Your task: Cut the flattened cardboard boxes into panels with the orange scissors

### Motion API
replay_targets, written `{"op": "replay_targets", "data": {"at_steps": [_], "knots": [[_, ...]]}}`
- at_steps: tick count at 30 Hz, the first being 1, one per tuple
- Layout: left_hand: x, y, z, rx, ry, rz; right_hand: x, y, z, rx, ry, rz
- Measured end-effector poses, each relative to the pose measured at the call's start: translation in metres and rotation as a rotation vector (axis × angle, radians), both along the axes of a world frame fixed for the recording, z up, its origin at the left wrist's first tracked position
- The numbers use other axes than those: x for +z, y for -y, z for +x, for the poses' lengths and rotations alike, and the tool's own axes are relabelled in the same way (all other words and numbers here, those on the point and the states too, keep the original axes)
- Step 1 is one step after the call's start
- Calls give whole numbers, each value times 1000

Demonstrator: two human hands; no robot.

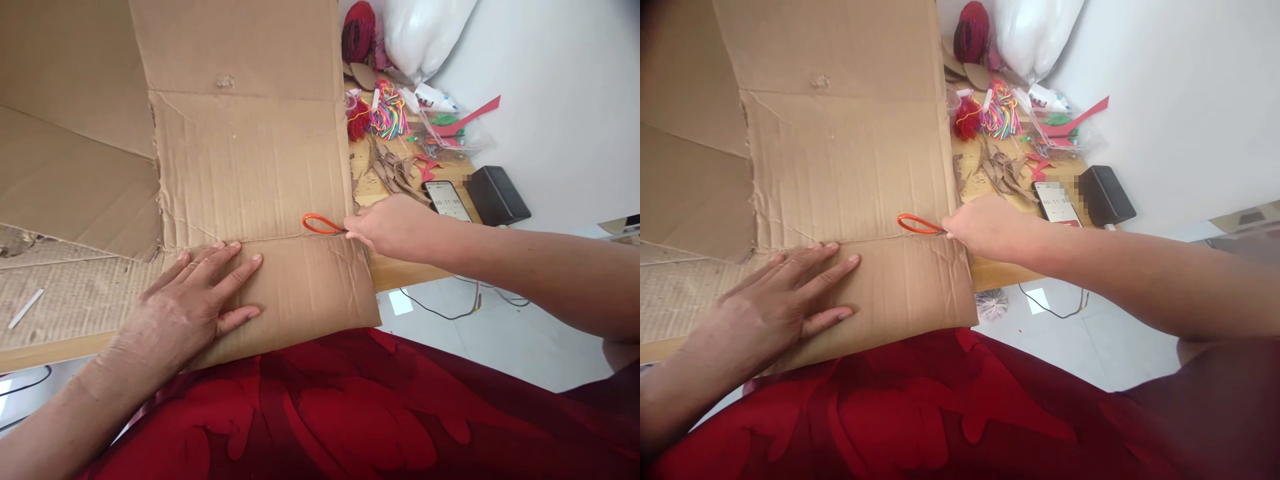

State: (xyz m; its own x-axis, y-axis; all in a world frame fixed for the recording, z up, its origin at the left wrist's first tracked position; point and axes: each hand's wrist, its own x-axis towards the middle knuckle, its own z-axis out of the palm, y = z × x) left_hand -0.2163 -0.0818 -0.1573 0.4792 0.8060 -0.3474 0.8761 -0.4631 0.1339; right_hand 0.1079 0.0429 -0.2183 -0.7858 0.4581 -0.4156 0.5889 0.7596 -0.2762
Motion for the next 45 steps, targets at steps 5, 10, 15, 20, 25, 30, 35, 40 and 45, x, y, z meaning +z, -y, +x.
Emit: {"op": "replay_targets", "data": {"at_steps": [5, 10, 15, 20, 25, 30, 35, 40, 45], "knots": [[-2, 0, -4, -39, -42, -22, 1, 1, 10, -20, 32, 5], [-2, 0, -3, -36, -82, -44, 8, 2, 21, -40, 102, -4], [-4, 2, -4, -6, -83, -29, 1, 4, 28, -86, 106, -16], [-1, -3, -1, -43, -91, -67, 1, 2, 33, -116, 80, -46], [5, -9, 26, 4, -162, -51, 5, 1, 28, -104, 5, 24], [5, -9, 40, -6, -233, -12, -2, 1, 14, -36, -104, 72], [2, -6, 36, 19, -209, -20, -3, -1, 6, 8, -116, 44], [3, -6, 37, 8, -242, 13, -6, -2, 5, 4, -119, 7], [7, -6, 40, -37, -299, 61, -10, -3, 13, 54, -112, 35]]}}
